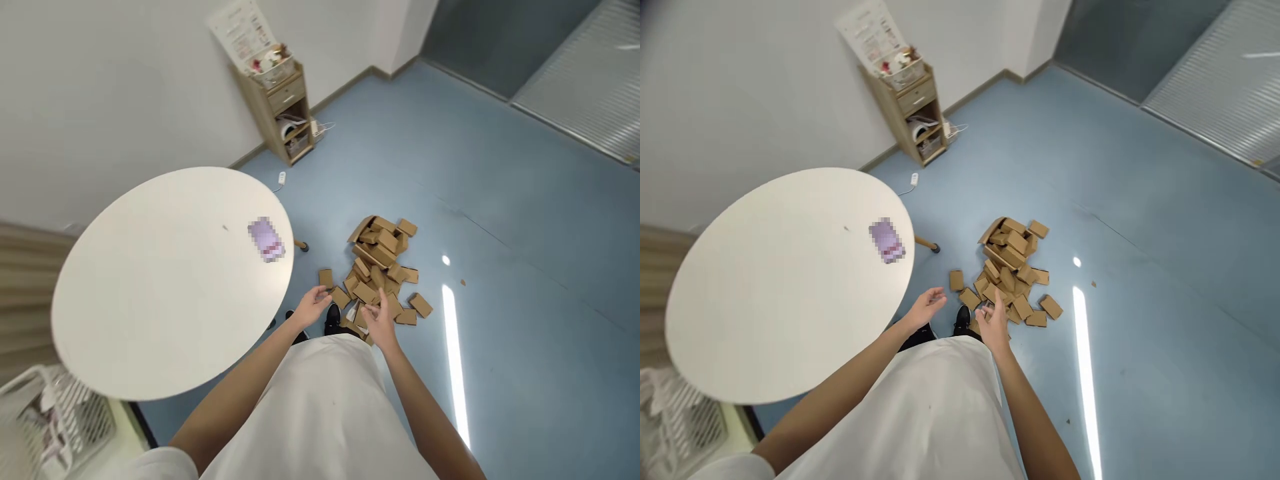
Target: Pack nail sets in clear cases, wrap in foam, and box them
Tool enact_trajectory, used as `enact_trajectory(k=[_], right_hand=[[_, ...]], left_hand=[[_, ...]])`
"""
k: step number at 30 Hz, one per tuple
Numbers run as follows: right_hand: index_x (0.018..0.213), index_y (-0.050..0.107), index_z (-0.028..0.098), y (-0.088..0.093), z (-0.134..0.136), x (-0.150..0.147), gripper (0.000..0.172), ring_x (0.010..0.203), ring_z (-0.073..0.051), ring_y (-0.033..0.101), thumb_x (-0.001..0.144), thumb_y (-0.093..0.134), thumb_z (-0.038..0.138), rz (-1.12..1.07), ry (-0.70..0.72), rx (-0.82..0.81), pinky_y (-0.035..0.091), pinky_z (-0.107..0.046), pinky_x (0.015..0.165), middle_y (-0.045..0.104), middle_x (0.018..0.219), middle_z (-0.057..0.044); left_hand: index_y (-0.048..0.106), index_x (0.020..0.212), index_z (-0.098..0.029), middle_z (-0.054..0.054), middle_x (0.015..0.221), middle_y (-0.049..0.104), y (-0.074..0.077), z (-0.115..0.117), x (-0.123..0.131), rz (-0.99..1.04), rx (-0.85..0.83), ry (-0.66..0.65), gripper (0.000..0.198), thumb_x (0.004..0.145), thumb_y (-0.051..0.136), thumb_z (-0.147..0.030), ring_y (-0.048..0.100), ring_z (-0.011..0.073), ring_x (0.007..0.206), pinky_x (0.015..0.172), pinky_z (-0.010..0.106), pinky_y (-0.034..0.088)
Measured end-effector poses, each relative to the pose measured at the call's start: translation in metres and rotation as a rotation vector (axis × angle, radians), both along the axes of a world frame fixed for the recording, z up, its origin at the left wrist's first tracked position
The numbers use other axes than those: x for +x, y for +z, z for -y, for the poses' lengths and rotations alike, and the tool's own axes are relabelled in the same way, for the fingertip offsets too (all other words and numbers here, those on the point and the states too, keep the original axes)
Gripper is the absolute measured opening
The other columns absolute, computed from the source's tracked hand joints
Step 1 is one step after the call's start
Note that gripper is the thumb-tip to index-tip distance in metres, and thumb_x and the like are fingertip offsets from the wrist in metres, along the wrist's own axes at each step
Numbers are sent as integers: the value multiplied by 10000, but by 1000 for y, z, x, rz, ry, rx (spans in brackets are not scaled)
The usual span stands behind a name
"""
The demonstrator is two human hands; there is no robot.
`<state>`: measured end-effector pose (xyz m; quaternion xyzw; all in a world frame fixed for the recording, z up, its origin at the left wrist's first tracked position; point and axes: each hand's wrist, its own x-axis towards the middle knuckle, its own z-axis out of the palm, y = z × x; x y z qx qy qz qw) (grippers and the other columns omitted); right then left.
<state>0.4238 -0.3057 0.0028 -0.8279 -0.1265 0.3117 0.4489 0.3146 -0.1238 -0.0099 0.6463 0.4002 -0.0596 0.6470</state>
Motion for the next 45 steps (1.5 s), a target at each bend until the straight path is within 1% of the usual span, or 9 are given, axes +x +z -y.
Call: enact_trajectory(k=[5, 8, 14, 19, 23, 30, 36, 40, 45], right_hand=[[1349, 203, 270, -3, -47, 5, 674, 981, -184, 572, 755, 495, 399, -165, 358, -8, 436, -356, 865, 350, 1360, -100], [1299, 325, 260, 2, -78, 2, 576, 1005, -187, 560, 764, 491, 396, -202, 570, -39, 435, -349, 864, 436, 1298, -88], [1276, 374, 223, 14, -125, -32, 559, 1045, -209, 538, 768, 483, 431, -168, 902, -84, 438, -336, 857, 444, 1292, -106], [1291, 353, 241, 11, -142, -88, 576, 1063, -227, 525, 776, 452, 479, -147, 1091, -100, 452, -343, 836, 426, 1310, -93], [1288, 355, 210, 16, -137, -143, 572, 1052, -218, 529, 783, 444, 463, -104, 1213, -114, 439, -340, 852, 428, 1308, -104], [1282, 373, 230, 29, -122, -221, 586, 1078, -220, 511, 763, 478, 482, -65, 1467, -232, 427, -341, 865, 445, 1297, -91], [1254, 418, 275, 48, -143, -297, 580, 1068, -245, 516, 741, 497, 534, -85, 1640, -138, 434, -391, 857, 467, 1279, -84], [1229, 444, 289, 58, -165, -346, 552, 1025, -228, 540, 731, 535, 507, -100, 1756, -44, 443, -398, 850, 489, 1256, -72], [1238, 430, 280, 61, -190, -391, 547, 1010, -200, 543, 746, 524, 499, -199, 1901, -131, 459, -370, 835, 488, 1249, -76]], left_hand=[[492, 1146, -139, 132, 1082, 578, -7, 5, -77, -72, -34, 354, 541, 721, 568, -464, 562, 210, 962, 847, 349, 424], [502, 1135, -135, 125, 1042, 596, -7, 14, -115, -88, -52, 542, 551, 701, 589, -464, 566, 202, 944, 840, 337, 419], [493, 1149, -154, 119, 1052, 596, 18, 27, -173, -117, -69, 753, 566, 705, 566, -498, 559, 224, 960, 808, 337, 425], [494, 1142, -149, 123, 1103, 565, 44, 29, -218, -94, -9, 775, 551, 717, 553, -494, 554, 215, 949, 824, 328, 422], [478, 1158, -142, 128, 1124, 551, 54, 37, -259, -54, 24, 815, 559, 726, 542, -491, 548, 214, 959, 825, 322, 425], [491, 1149, -158, 124, 1117, 555, 46, 72, -344, 29, 21, 995, 562, 707, 565, -497, 544, 208, 971, 824, 304, 420], [491, 1144, -150, 140, 1133, 550, 52, 93, -415, 79, 50, 1193, 570, 713, 542, -520, 541, 226, 1013, 829, 311, 418], [493, 1136, -143, 138, 1112, 563, 53, 100, -447, 108, 76, 1358, 580, 689, 574, -504, 550, 218, 1004, 830, 301, 421], [502, 1123, -148, 126, 1077, 577, 49, 106, -469, 118, 43, 1484, 578, 679, 582, -509, 562, 219, 966, 817, 311, 428]])
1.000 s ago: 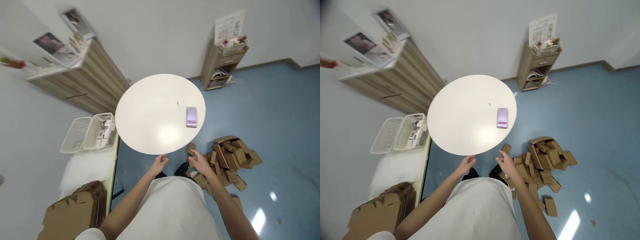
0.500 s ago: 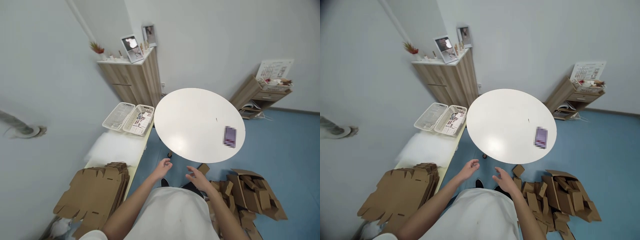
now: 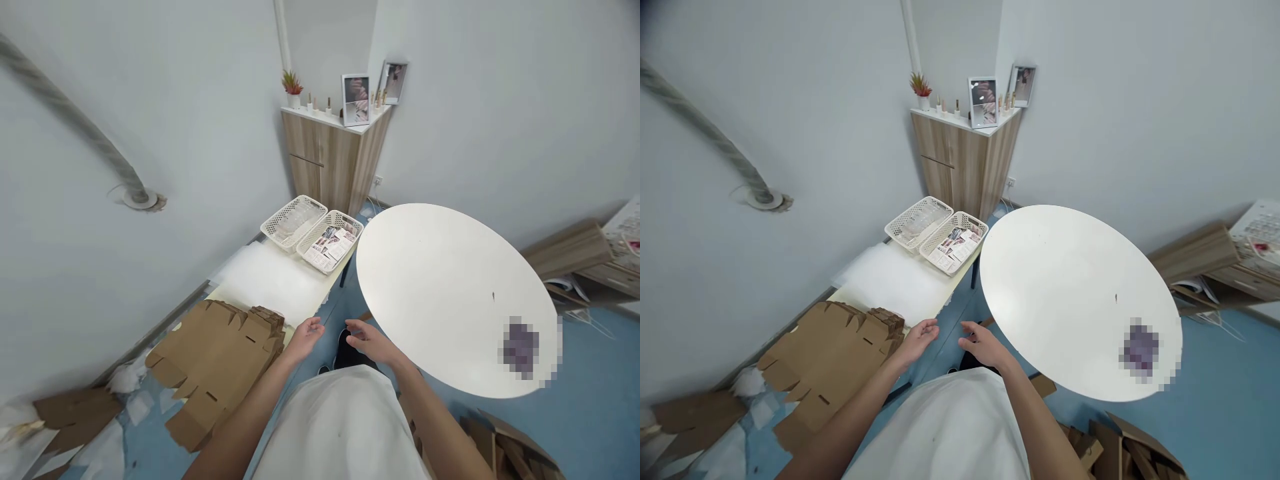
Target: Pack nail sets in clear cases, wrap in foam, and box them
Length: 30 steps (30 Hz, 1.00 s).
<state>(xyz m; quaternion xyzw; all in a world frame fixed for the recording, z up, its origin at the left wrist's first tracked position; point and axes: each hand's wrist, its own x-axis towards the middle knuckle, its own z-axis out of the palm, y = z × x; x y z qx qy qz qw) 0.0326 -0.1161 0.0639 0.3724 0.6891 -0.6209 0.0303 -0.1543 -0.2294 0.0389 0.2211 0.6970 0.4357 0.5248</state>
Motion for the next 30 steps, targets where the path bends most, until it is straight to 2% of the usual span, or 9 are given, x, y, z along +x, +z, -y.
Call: enact_trajectory(k=[3, 6, 12, 16, 20, 22, 25, 30], right_hand=[[1229, 441, 251, -4, -22, -24, 542, 1008, -192, 543, 747, 531, 479, -5, 28, -17, 456, -359, 842, 505, 1227, -84], [1194, 472, 220, -12, -54, -51, 498, 958, -184, 563, 755, 527, 448, -24, -1, 12, 463, -359, 824, 540, 1174, -90], [1122, 520, 214, -36, -131, -117, 406, 856, -178, 582, 758, 524, 394, -26, 26, 75, 471, -369, 781, 578, 1099, -78], [1129, 514, 251, -56, -165, -161, 392, 878, -171, 574, 762, 517, 387, -5, 89, 64, 454, -351, 802, 557, 1140, -56], [1156, 494, 225, -77, -178, -195, 401, 1009, -196, 523, 776, 495, 352, 13, 128, 116, 428, -361, 851, 508, 1179, -79], [1173, 476, 219, -87, -180, -208, 408, 1107, -209, 460, 778, 486, 320, 6, 119, 151, 396, -374, 904, 458, 1228, -87], [1183, 465, 202, -101, -183, -222, 413, 1206, -217, 365, 780, 475, 290, -11, 110, 167, 317, -389, 989, 408, 1272, -95], [1195, 457, 191, -115, -185, -235, 442, 1242, -242, 309, 771, 493, 309, 7, 155, 103, 242, -419, 1031, 388, 1291, -99]], left_hand=[[502, 1125, -162, 112, 1078, 576, 0, -7, -14, -3, -35, 46, 571, 680, 580, -512, 566, 209, 946, 810, 301, 432], [501, 1120, -154, 108, 1052, 584, 2, -25, -33, -35, -50, 96, 563, 680, 586, -495, 573, 201, 915, 800, 302, 438], [510, 1111, -175, 104, 1079, 578, -2, -77, -74, -113, -93, 129, 509, 693, 594, -451, 573, 190, 899, 795, 303, 442], [514, 1112, -187, 106, 1122, 567, -9, -119, -92, -110, -159, 174, 481, 702, 602, -422, 563, 203, 945, 816, 313, 436], [500, 1146, -180, 105, 1241, 495, -14, -164, -106, -49, -158, 219, 497, 743, 545, -467, 456, 222, 1139, 945, 318, 359], [431, 1225, -199, 85, 1336, 400, -18, -184, -112, 27, -169, 285, 557, 775, 472, -524, 361, 215, 1229, 993, 323, 307], [344, 1290, -264, 26, 1407, 290, -28, -208, -123, 175, -202, 374, 613, 795, 314, -625, 253, 207, 1292, 1006, 338, 293], [367, 1283, -236, 26, 1378, 346, -43, -232, -131, 268, -225, 430, 734, 776, 92, -690, 306, 205, 1269, 983, 314, 335]])
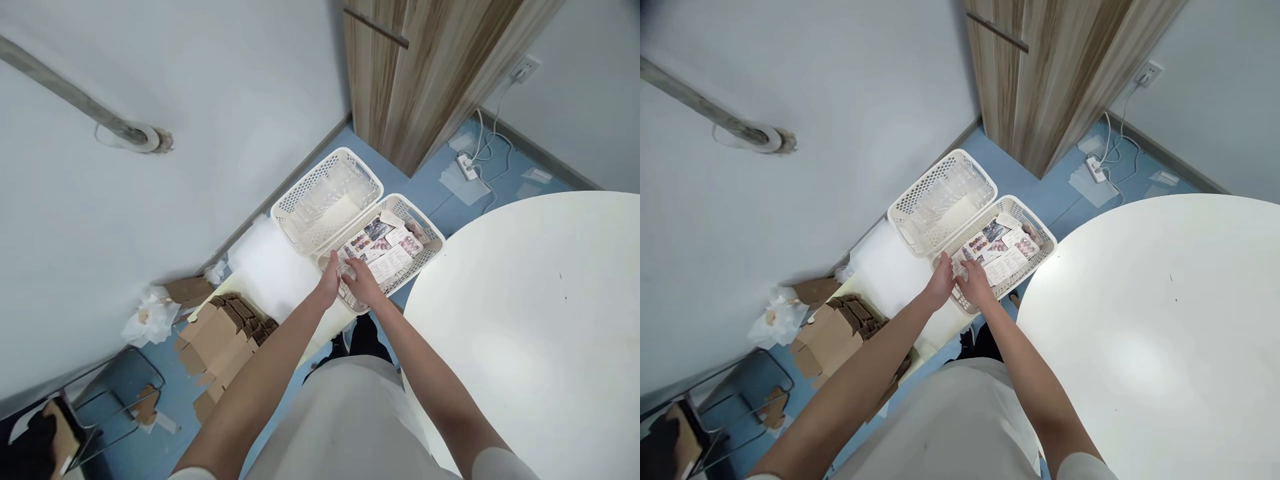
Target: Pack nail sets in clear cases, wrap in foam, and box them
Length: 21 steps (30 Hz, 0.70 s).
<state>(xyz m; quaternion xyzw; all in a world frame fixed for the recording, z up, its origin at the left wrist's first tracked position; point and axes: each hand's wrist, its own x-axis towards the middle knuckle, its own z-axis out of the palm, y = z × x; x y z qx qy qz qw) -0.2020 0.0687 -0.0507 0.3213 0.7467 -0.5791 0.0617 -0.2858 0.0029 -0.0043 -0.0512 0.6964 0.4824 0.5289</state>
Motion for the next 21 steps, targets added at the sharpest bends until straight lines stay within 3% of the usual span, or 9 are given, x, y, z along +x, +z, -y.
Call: enact_trajectory(k=[3, 6, 13, 17, 21], right_hand=[[1205, 449, 190, -3, 1, -2, 471, 1252, -266, 285, 759, 508, 331, 40, -3, -52, 244, -439, 1022, 350, 1312, -108], [1214, 443, 191, -7, 2, -5, 486, 1171, -262, 391, 749, 521, 309, 51, -34, -96, 301, -431, 987, 389, 1252, -114], [1049, 596, 141, -16, -5, -12, 351, 922, -224, 554, 710, 554, 219, 85, -170, -204, 418, -394, 865, 556, 1067, -108], [1052, 596, 139, 0, -5, -8, 336, 874, -180, 586, 741, 509, 229, 73, -280, -237, 465, -323, 781, 608, 1021, -94], [1071, 585, 159, 32, 4, 5, 360, 833, -169, 607, 739, 525, 285, 7, -424, -249, 481, -312, 752, 642, 973, -77]], left_hand=[[401, 1259, -216, 36, 1346, 396, -3, -6, 0, 27, 4, 30, 754, 768, 95, -699, 375, 206, 1226, 962, 288, 365], [432, 1236, -210, 41, 1332, 414, -4, -8, 0, 66, 4, 78, 746, 768, 117, -699, 401, 211, 1206, 967, 292, 363], [417, 1252, -257, 28, 1366, 363, -4, -6, -1, 134, -24, 134, 715, 769, 127, -697, 236, 219, 1298, 1041, 394, 217], [326, 1309, -260, 33, 1413, 276, 2, 4, 3, 45, 16, 109, 700, 775, 181, -689, 159, 218, 1321, 1028, 389, 239], [371, 1281, -278, 7, 1390, 326, 19, 25, 11, -192, 139, 15, 550, 824, 306, -578, 225, 213, 1301, 1013, 345, 278]])
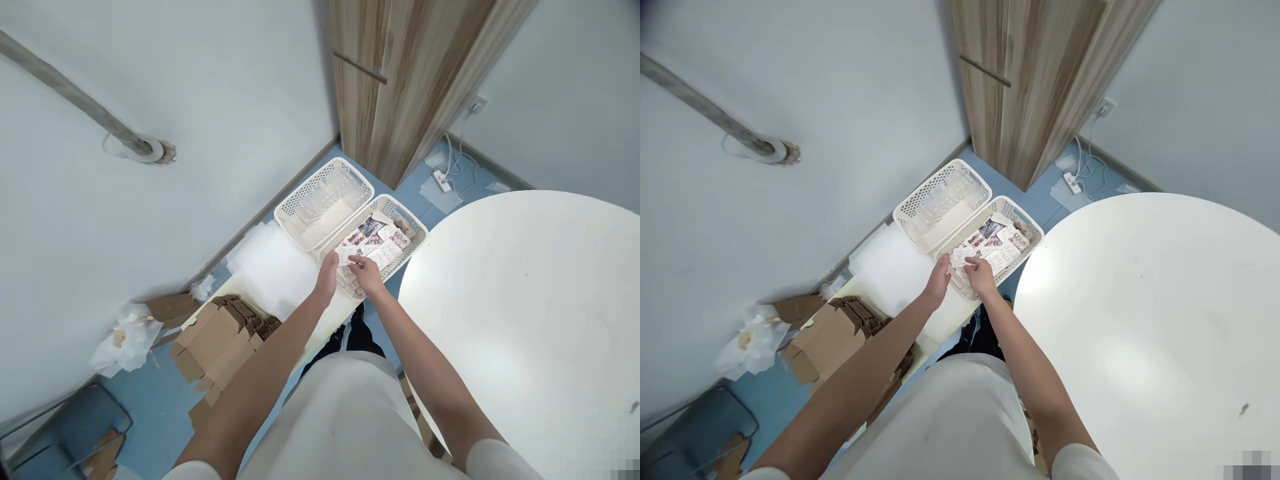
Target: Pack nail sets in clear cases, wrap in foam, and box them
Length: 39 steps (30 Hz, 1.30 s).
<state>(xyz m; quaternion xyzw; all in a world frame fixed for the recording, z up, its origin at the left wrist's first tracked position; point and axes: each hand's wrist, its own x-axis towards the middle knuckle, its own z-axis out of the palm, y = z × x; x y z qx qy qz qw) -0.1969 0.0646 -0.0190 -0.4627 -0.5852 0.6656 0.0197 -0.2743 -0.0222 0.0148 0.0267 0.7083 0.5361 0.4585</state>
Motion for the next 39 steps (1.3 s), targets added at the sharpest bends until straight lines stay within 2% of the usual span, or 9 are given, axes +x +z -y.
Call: enact_trajectory(k=[4, 9, 13, 17, 22, 28, 35, 37, 39], right_hand=[[1054, 597, 160, 32, 18, 20, 380, 823, -183, 618, 707, 572, 314, -86, -129, -12, 474, -343, 780, 671, 894, -73], [961, 636, 154, 69, 58, 57, 356, 840, -181, 616, 652, 638, 330, -257, -285, -27, 459, -335, 829, 670, 919, -77], [916, 649, 168, 92, 102, 95, 336, 834, -182, 608, 626, 665, 337, -299, -345, -29, 461, -333, 816, 671, 895, -69], [925, 643, 163, 104, 140, 135, 371, 761, -188, 610, 607, 681, 351, -249, -395, -3, 463, -351, 759, 670, 762, -52], [952, 624, 162, 116, 166, 178, 408, 756, -190, 609, 614, 671, 386, -235, -448, 31, 456, -341, 735, 665, 777, -64], [1104, 523, 241, 124, 176, 216, 507, 775, -133, 585, 629, 665, 351, -260, -529, 175, 465, -316, 759, 539, 1088, -63], [1126, 483, 282, 117, 166, 266, 531, 911, -171, 546, 631, 665, 340, -306, -577, 241, 469, -335, 766, 500, 1172, -69], [1063, 531, 274, 117, 158, 287, 471, 964, -181, 528, 619, 676, 336, -335, -567, 293, 451, -332, 797, 487, 1198, -60], [964, 582, 246, 115, 148, 308, 347, 948, -180, 527, 641, 653, 349, -333, -574, 344, 440, -323, 793, 528, 1132, -56]], left_hand=[[402, 1254, -231, 55, 1352, 381, 18, 31, 9, -131, 30, -13, 476, 823, 431, -430, 329, 240, 1249, 967, 344, 339], [335, 1287, -204, 130, 1278, 433, 28, 79, 21, -357, 137, -191, 641, 699, 592, -215, 530, 213, 1042, 839, 342, 435], [278, 1314, -261, 107, 1295, 400, 34, 114, 39, -601, 281, -382, 804, 617, 678, -234, 507, 216, 1054, 805, 358, 451], [320, 1300, -257, 97, 1269, 436, 41, 130, 62, -600, 428, -545, 813, 590, 714, -268, 500, 225, 1059, 793, 355, 465], [442, 1227, -199, 105, 1186, 519, 46, 130, 93, -545, 514, -645, 681, 605, 706, -280, 541, 224, 1007, 808, 360, 474], [457, 1203, -169, 119, 1137, 568, 47, 119, 122, -412, 543, -699, 679, 589, 718, -292, 546, 239, 1022, 830, 380, 467], [463, 1196, -129, 131, 1092, 593, 55, 90, 169, -228, 555, -849, 659, 610, 702, -308, 562, 239, 992, 817, 368, 468], [488, 1175, -125, 124, 1058, 608, 60, 79, 186, -224, 537, -914, 612, 633, 683, -331, 574, 230, 954, 806, 360, 465], [533, 1128, -131, 104, 992, 631, 64, 67, 204, -256, 495, -972, 532, 667, 649, -370, 587, 213, 893, 780, 344, 464]])
